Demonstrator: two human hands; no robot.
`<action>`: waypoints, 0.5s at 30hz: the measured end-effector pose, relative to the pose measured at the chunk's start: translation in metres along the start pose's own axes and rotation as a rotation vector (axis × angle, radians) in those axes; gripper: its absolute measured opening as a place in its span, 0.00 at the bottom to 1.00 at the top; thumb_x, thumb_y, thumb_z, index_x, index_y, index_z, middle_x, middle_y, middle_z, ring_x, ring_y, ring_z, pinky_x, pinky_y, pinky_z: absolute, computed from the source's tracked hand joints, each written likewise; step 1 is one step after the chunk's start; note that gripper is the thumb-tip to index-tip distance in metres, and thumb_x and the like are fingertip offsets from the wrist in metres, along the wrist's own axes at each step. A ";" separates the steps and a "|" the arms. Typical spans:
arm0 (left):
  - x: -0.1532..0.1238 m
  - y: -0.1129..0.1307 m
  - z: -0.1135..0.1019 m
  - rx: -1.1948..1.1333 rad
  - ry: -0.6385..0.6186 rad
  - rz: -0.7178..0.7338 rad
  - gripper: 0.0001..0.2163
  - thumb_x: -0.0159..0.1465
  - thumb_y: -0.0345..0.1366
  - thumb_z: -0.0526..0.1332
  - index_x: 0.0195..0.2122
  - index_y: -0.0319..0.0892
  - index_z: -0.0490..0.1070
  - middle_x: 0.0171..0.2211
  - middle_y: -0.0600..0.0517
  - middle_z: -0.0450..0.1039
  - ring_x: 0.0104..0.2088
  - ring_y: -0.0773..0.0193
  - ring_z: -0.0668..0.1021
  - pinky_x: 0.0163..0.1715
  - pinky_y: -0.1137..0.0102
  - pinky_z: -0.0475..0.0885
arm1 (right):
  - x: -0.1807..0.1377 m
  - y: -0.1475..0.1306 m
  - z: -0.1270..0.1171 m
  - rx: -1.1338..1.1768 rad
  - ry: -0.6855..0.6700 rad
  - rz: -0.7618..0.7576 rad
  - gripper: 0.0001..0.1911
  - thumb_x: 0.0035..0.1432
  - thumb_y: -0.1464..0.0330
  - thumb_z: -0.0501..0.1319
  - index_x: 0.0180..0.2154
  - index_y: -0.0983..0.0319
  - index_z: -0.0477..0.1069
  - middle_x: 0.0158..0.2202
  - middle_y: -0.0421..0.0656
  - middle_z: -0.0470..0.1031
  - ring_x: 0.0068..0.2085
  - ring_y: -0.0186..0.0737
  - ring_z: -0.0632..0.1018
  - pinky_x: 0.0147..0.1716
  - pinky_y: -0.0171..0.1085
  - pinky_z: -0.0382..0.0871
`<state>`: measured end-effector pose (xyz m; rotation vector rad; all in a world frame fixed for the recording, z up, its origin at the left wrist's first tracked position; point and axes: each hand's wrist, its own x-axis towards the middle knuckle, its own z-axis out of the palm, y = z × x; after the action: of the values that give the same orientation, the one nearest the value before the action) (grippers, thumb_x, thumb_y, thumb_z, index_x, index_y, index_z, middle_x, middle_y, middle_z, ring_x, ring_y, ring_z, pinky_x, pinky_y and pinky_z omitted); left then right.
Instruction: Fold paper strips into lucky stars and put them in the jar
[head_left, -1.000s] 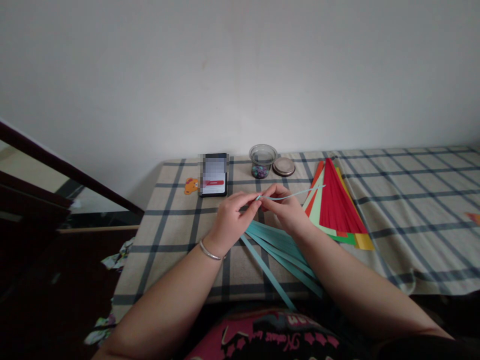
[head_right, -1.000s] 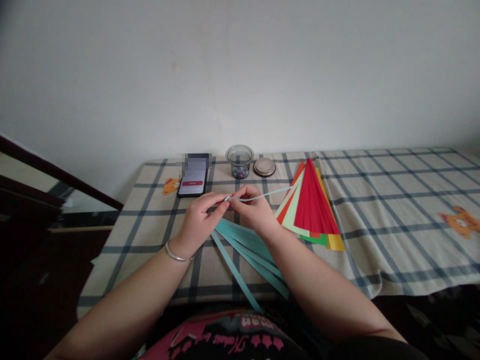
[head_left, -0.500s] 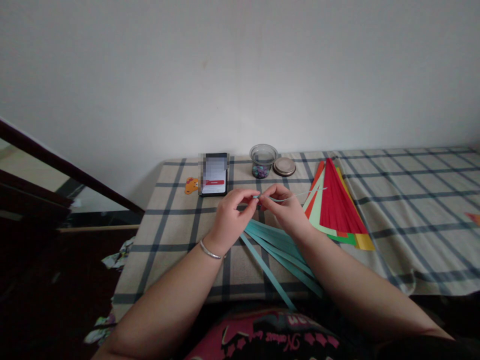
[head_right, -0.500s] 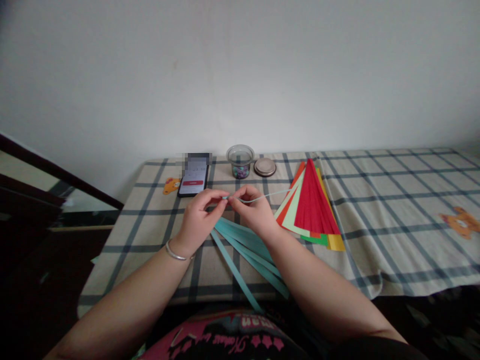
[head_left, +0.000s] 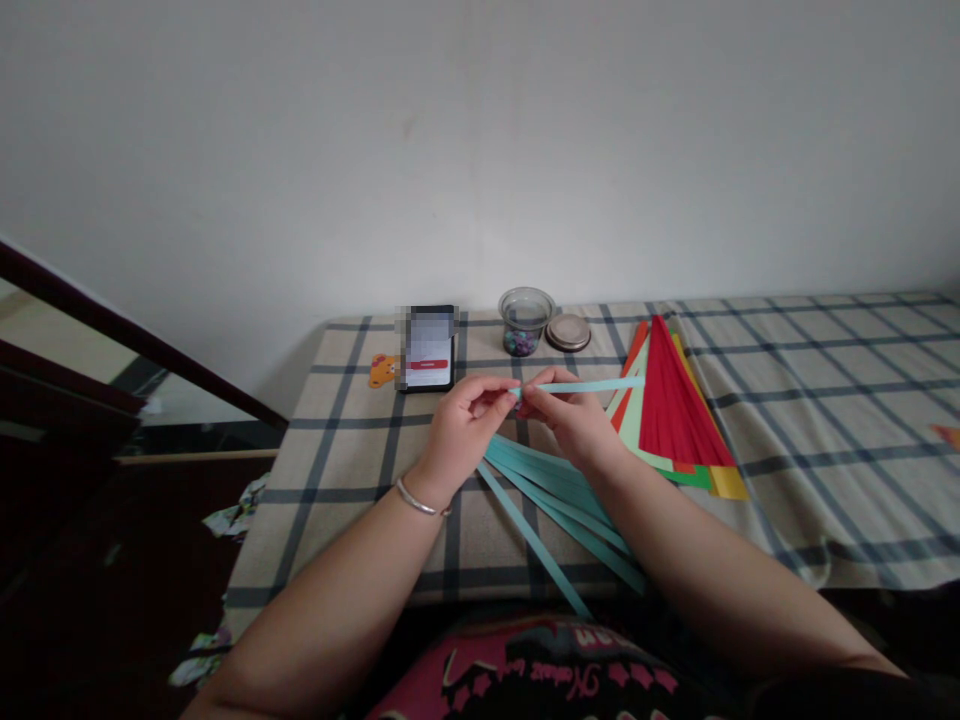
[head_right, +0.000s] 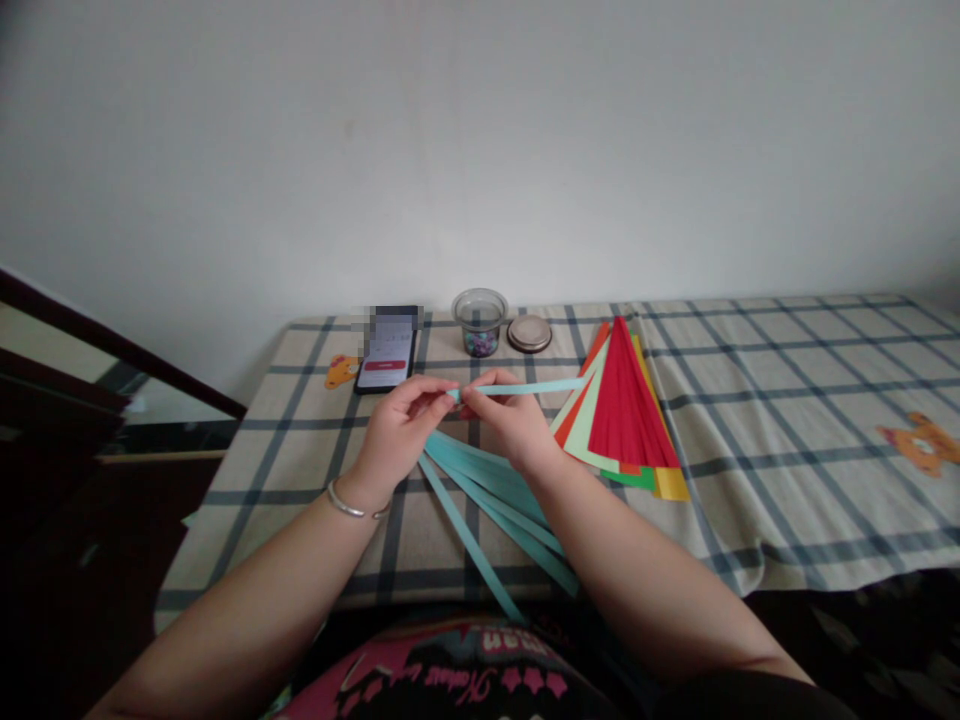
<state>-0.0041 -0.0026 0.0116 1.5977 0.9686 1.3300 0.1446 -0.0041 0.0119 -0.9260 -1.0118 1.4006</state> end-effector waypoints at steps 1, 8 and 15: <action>0.000 0.000 0.000 -0.027 0.000 -0.020 0.08 0.60 0.38 0.63 0.37 0.40 0.76 0.38 0.48 0.78 0.37 0.64 0.79 0.39 0.70 0.76 | 0.000 0.001 0.000 0.014 0.003 0.009 0.19 0.41 0.55 0.72 0.25 0.61 0.69 0.20 0.36 0.72 0.24 0.32 0.74 0.29 0.35 0.69; 0.001 0.001 0.001 -0.086 0.003 -0.052 0.09 0.58 0.39 0.65 0.36 0.40 0.76 0.37 0.48 0.78 0.37 0.63 0.80 0.40 0.68 0.77 | 0.000 0.001 0.000 -0.004 0.021 -0.001 0.18 0.43 0.56 0.71 0.26 0.61 0.69 0.20 0.36 0.72 0.24 0.32 0.74 0.28 0.34 0.70; 0.001 0.004 0.000 -0.089 -0.007 -0.046 0.07 0.58 0.38 0.65 0.35 0.40 0.77 0.35 0.49 0.78 0.36 0.64 0.79 0.38 0.69 0.77 | -0.001 -0.001 0.002 0.038 0.018 0.018 0.19 0.40 0.56 0.72 0.26 0.61 0.68 0.19 0.34 0.72 0.22 0.31 0.74 0.27 0.33 0.71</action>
<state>-0.0033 -0.0030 0.0159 1.5031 0.9241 1.3168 0.1433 -0.0050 0.0130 -0.9201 -0.9621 1.4200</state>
